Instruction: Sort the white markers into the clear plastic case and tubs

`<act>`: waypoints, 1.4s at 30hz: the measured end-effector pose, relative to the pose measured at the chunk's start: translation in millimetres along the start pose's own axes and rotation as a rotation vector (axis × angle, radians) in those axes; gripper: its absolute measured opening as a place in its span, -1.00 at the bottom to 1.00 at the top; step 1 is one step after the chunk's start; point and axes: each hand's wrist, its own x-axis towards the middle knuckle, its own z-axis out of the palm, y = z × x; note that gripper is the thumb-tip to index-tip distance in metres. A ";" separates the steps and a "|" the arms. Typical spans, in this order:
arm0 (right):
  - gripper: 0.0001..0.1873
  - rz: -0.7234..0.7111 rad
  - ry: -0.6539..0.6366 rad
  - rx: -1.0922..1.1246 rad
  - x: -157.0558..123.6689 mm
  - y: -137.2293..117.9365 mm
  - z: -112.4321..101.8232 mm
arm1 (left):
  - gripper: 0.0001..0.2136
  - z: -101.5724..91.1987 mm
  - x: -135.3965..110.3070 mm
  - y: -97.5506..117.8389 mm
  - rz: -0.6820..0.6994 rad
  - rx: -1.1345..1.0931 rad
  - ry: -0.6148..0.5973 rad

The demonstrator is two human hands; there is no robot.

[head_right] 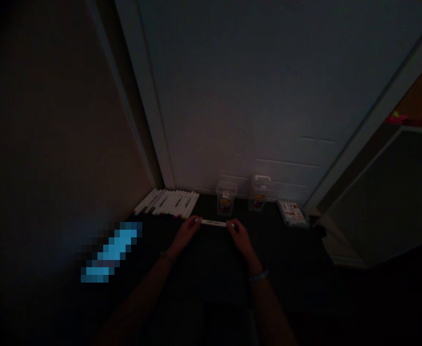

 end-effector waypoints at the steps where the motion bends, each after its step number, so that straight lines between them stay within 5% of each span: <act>1: -0.62 -0.003 0.005 -0.003 -0.1 0.0 0.1 | -0.65 0.0 -0.3 0.6 0.005 0.011 0.003; 42: -0.63 -0.011 0.017 0.021 1.5 -1.3 0.7 | -0.66 0.6 1.2 1.5 -0.040 -0.124 -0.012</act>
